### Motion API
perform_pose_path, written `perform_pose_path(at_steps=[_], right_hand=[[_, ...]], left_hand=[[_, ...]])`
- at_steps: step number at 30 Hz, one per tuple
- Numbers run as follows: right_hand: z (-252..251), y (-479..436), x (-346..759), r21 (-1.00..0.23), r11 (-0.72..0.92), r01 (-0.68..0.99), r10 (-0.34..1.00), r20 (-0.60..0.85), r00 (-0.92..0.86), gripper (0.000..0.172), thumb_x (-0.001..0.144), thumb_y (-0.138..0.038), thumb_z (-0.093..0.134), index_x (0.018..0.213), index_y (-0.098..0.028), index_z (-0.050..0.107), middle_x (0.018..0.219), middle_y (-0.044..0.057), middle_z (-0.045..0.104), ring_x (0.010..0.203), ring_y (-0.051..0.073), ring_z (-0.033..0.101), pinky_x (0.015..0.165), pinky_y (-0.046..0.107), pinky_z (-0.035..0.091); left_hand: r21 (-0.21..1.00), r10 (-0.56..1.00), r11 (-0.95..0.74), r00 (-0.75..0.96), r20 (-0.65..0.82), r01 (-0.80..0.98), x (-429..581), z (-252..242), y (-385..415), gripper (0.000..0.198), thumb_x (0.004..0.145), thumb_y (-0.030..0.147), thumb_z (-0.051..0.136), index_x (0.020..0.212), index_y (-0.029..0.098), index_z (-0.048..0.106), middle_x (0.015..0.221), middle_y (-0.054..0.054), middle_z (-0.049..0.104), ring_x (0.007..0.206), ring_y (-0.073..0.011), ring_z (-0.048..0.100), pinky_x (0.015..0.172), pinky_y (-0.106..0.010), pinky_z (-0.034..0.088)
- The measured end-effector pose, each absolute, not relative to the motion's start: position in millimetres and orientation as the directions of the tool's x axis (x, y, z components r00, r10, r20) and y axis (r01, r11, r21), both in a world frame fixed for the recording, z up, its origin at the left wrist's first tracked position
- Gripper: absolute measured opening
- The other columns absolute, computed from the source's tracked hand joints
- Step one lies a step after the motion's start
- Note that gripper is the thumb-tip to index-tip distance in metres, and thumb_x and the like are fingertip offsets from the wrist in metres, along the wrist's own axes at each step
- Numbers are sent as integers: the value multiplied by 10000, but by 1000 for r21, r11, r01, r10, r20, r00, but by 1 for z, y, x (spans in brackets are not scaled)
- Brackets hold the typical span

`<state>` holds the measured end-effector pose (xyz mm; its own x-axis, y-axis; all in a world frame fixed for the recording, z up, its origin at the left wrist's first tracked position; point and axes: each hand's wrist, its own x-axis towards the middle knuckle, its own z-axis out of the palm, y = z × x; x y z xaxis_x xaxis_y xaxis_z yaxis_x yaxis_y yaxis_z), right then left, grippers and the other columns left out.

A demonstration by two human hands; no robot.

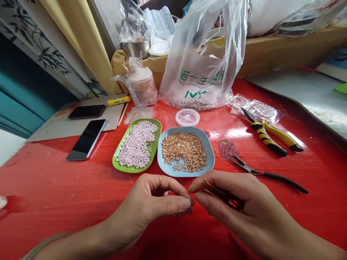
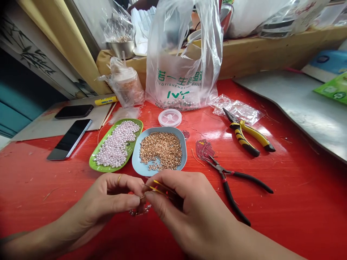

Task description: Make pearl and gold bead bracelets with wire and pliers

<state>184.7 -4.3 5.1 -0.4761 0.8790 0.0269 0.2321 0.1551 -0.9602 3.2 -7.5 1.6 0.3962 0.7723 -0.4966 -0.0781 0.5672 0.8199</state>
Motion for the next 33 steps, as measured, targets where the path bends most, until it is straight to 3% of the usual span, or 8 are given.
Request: perform_pose_path(at_steps=[6,12,16,21,25,29,33], right_hand=[[4,-6,185,-888,356,292,876,208,-434,196,793,-26,514,816,-173,642,705,-22,665,611,61,588,560,141,451],[3,-8,182,-866,370,335,854,176,-489,223,737,2,516,821,-151,654,697,4,622,542,71,531,481,162,426],[-2,-9,181,-851,419,317,858,258,-444,178,740,-10,542,743,-154,648,629,-15,595,493,52,487,439,145,384],[-1,-11,182,-860,440,259,852,309,-422,186,764,-37,532,804,-145,679,641,5,596,484,58,490,410,151,372],[0,-10,182,-876,413,250,852,276,-444,86,770,-99,596,754,-117,678,601,11,597,483,60,487,422,157,376],[-1,-8,181,-884,367,291,869,214,-446,156,778,-126,579,634,-132,640,544,1,579,466,63,463,411,166,355],[0,-9,182,-916,294,273,892,161,-422,136,763,-129,579,634,-140,625,537,-13,565,456,60,448,403,167,340]], left_hand=[[855,797,513,417,-438,-82,1,1,-9,26,695,221,732,684,198,737,672,6,697,658,-101,582,649,-196,441],[897,844,438,374,-385,-65,1,3,-13,72,704,185,730,701,254,752,705,31,735,689,-100,642,682,-180,498],[928,872,369,363,-328,-47,2,6,-14,145,691,143,735,692,286,758,690,50,743,662,-85,656,650,-141,509],[957,899,286,359,-252,-44,1,5,-13,208,674,106,742,706,310,764,670,65,731,638,-67,645,628,-108,507],[956,900,280,368,-232,-83,1,2,-13,203,694,106,726,707,304,767,703,53,735,683,-81,660,661,-124,520],[973,917,224,347,-195,-47,2,4,-12,182,665,92,744,691,270,772,798,22,724,769,-107,660,707,-141,527],[974,923,223,329,-201,-30,2,7,-10,162,681,102,738,678,262,765,718,31,719,699,-86,655,668,-118,520]])
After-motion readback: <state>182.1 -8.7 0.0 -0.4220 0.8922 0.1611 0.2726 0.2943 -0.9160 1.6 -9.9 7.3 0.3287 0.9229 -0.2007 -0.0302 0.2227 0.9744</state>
